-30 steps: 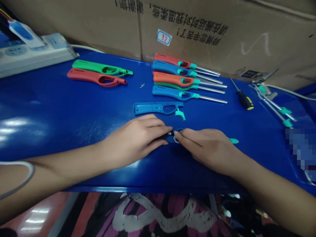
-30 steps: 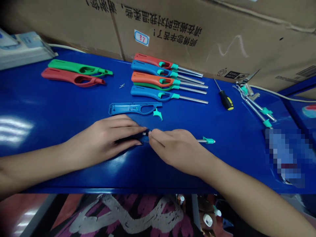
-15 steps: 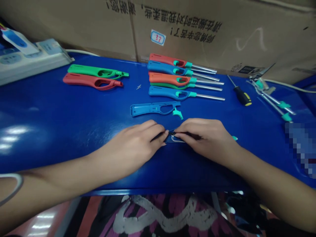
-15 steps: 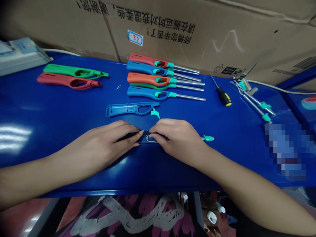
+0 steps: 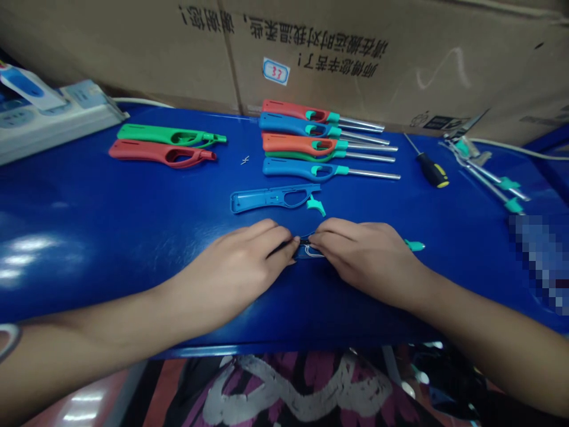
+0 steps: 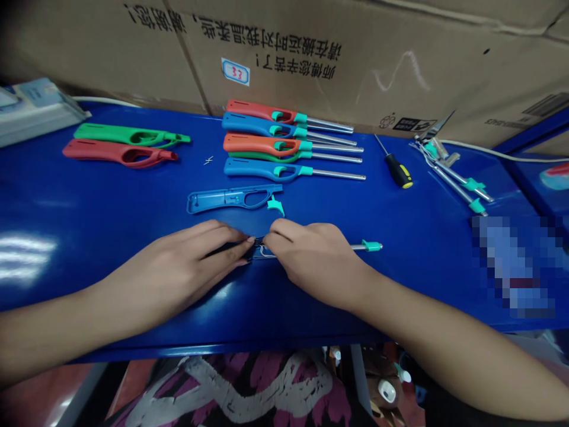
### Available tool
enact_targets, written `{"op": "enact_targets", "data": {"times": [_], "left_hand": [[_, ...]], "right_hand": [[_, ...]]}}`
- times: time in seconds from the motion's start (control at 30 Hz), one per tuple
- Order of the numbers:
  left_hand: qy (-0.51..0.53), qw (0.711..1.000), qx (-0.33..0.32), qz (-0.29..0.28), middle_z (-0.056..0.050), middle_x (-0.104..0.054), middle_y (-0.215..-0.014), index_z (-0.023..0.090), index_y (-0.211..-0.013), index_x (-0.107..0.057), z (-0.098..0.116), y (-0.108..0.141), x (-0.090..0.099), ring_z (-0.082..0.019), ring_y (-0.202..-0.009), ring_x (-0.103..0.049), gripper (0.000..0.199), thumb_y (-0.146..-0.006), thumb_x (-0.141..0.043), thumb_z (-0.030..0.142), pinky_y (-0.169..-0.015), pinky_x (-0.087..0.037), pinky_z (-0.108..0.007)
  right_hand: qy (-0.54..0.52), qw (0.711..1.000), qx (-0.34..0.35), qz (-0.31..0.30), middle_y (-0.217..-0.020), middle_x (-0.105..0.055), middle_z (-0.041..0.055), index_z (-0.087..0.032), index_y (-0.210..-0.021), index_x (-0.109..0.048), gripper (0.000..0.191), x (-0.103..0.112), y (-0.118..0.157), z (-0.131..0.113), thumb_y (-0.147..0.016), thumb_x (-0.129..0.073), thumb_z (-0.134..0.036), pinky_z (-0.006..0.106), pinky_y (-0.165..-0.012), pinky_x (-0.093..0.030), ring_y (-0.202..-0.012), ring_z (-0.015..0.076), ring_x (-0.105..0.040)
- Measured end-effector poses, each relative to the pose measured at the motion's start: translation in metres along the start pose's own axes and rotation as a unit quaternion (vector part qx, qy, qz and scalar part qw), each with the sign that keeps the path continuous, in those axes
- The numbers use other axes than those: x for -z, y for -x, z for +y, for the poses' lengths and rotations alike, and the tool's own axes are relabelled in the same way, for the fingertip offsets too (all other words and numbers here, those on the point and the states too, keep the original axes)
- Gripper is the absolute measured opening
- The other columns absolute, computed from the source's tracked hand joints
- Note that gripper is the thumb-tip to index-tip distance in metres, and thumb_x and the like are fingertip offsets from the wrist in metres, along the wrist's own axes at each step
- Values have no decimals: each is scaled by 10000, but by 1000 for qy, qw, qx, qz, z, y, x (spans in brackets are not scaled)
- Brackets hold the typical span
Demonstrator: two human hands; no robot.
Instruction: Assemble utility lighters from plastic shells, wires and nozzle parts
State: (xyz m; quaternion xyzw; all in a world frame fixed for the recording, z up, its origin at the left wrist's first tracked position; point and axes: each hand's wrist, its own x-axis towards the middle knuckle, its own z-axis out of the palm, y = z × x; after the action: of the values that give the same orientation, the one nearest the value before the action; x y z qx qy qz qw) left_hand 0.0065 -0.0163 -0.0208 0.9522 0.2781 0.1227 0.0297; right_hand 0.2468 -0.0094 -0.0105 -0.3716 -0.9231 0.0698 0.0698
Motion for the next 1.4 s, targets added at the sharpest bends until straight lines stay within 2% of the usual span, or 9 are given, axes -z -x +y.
{"op": "enact_targets", "data": {"times": [0.1,0.2,0.43,0.63,0.8,0.9,1.0,1.23,1.4], "left_hand": [[5,1000,0,-5,-113,-657,-997,80,-1173,-675,1,0,1,-262,-926,-628,309,-1050,-434,229,-788,-605,-427],[-18,999,-8,-28,-134,-664,-1011,66,-1165,-672,3,0,2,-277,-935,-632,347,-1061,-373,209,-764,-602,-430],[-21,999,-15,-35,-127,-658,-1004,100,-1072,-685,5,-1,2,-242,-923,-606,375,-1065,-317,173,-791,-572,-383],[-13,999,-25,-41,-127,-658,-1026,97,-1010,-695,3,-3,1,-251,-928,-607,394,-1057,-308,149,-778,-565,-387],[27,1000,-12,-9,-113,-662,-994,98,-1132,-673,1,-1,-1,-248,-920,-608,313,-1055,-384,191,-779,-565,-390],[104,993,31,43,-93,-677,-1030,123,-1233,-608,1,2,-4,-224,-942,-620,252,-1031,-498,224,-814,-561,-369],[175,979,96,50,-72,-683,-1101,157,-1239,-551,1,2,-7,-212,-1004,-646,267,-987,-596,228,-842,-559,-347],[232,960,145,53,1,-698,-1108,211,-1157,-538,3,-5,-5,-157,-1037,-665,297,-914,-710,208,-888,-551,-264],[225,963,138,55,-4,-702,-1105,191,-1146,-554,3,-7,-4,-150,-1041,-659,280,-914,-709,211,-888,-542,-253]], "right_hand": [[-158,986,-39,46,-940,-736,24,-193,-936,-713,144,-1,-4,4,-979,-577,-207,255,-689,-443,-829,136,-658],[-239,963,-93,77,-833,-681,-3,-189,-846,-710,59,-4,-9,7,-900,-691,-203,240,-632,-420,-687,98,-578],[-333,921,-196,47,-815,-572,-24,-169,-825,-670,104,-6,-17,7,-804,-744,-239,248,-486,-296,-532,54,-350],[-357,906,-226,19,-652,-470,-64,-180,-786,-627,115,-4,-21,4,-798,-724,-240,242,-487,-274,-528,68,-332],[-358,908,-219,16,-680,-493,-63,-179,-829,-638,139,-8,-19,7,-802,-733,-276,244,-488,-272,-512,59,-321],[-354,909,-221,16,-754,-533,-49,-177,-880,-661,164,-8,-18,10,-811,-736,-305,251,-496,-283,-515,55,-326],[-329,921,-209,13,-840,-568,-28,-185,-912,-701,170,-7,-17,10,-823,-740,-325,258,-535,-318,-546,60,-347],[-336,917,-213,12,-757,-550,-32,-175,-726,-704,172,-7,-21,9,-807,-764,-314,269,-526,-286,-550,68,-359],[-360,912,-198,20,-745,-572,-27,-171,-689,-698,172,-10,-23,12,-802,-768,-281,269,-513,-279,-543,66,-366]]}}
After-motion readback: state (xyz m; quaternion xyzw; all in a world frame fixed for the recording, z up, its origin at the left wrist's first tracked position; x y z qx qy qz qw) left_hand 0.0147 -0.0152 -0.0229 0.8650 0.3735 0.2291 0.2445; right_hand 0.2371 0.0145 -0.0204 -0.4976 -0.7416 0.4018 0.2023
